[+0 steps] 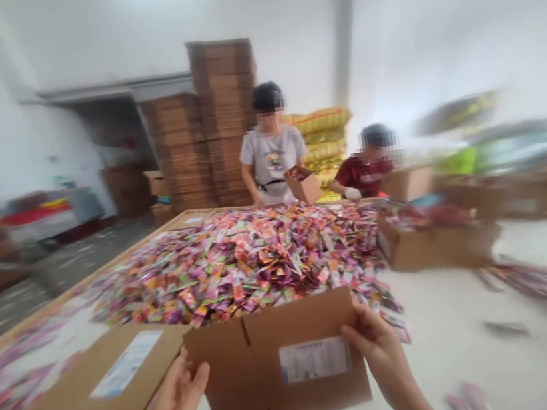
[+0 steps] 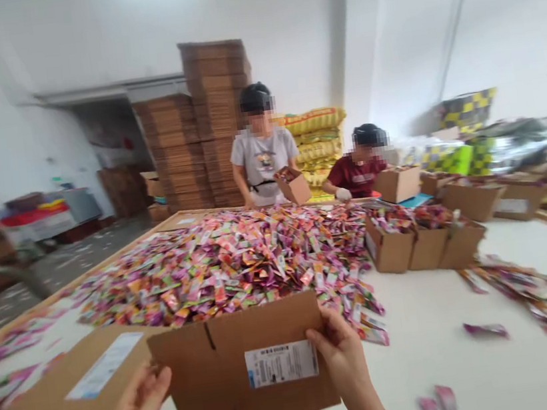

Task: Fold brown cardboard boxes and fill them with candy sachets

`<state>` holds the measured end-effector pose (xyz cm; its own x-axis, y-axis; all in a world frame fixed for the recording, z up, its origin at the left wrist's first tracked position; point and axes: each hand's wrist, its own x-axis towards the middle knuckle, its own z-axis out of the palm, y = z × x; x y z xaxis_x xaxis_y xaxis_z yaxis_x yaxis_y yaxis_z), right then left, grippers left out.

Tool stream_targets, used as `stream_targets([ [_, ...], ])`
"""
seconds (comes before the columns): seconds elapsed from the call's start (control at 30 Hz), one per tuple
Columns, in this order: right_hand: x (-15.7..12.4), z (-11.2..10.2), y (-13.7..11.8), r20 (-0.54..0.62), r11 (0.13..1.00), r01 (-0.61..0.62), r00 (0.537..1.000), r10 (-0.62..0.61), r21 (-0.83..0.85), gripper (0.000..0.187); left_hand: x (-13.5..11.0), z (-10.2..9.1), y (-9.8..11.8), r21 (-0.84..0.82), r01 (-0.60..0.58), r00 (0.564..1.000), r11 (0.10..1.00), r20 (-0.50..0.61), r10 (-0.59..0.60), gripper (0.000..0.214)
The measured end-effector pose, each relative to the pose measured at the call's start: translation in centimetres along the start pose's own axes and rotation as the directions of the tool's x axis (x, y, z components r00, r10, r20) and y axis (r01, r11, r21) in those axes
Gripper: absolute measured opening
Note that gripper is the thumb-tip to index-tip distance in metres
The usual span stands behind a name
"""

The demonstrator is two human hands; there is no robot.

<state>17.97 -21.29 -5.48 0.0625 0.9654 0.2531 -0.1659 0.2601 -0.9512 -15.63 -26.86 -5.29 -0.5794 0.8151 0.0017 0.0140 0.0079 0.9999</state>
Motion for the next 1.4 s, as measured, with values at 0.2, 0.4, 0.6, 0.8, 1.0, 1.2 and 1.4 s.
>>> stream_targets([
  [0.2,-1.1,-4.4,-0.8,-0.263,0.993,-0.115,0.958,0.115,0.013,0.045,-1.5,13.8,0.9,-0.043,-0.019,0.984,0.999,-0.177,0.011,0.063],
  [0.4,0.1,-2.6,-1.7,-0.463,0.988,-0.125,0.873,0.152,0.089,0.035,-4.3,15.2,1.4,-0.006,-0.119,0.984,0.993,0.137,0.118,0.073],
  [0.6,1.0,-3.6,-2.3,-0.126,0.938,-0.304,0.937,0.326,0.163,0.053,-2.2,14.4,-1.1,0.023,-0.198,0.886,0.98,0.433,0.169,0.082],
  [0.8,2.7,-6.0,0.6,-0.025,0.959,-0.282,0.959,0.283,0.023,0.074,0.0,15.0,-3.7,-0.058,-0.047,0.841,0.997,0.537,0.071,0.036],
  [1.0,1.7,-7.7,-3.6,0.306,0.977,-0.037,0.947,0.101,-0.21,0.086,-0.9,15.8,-4.2,-0.138,-0.256,0.83,0.957,0.477,0.29,0.014],
  [1.2,2.5,-4.0,-4.3,0.241,0.675,0.212,0.969,-0.053,-0.706,0.02,1.8,13.5,-2.8,-0.06,-0.274,0.64,0.96,0.733,0.229,0.022],
  [1.4,2.8,-1.8,-0.7,0.372,0.472,0.43,0.903,-0.215,-0.77,0.018,-0.5,15.5,3.5,0.216,-0.796,0.386,0.565,0.901,0.199,0.022],
])
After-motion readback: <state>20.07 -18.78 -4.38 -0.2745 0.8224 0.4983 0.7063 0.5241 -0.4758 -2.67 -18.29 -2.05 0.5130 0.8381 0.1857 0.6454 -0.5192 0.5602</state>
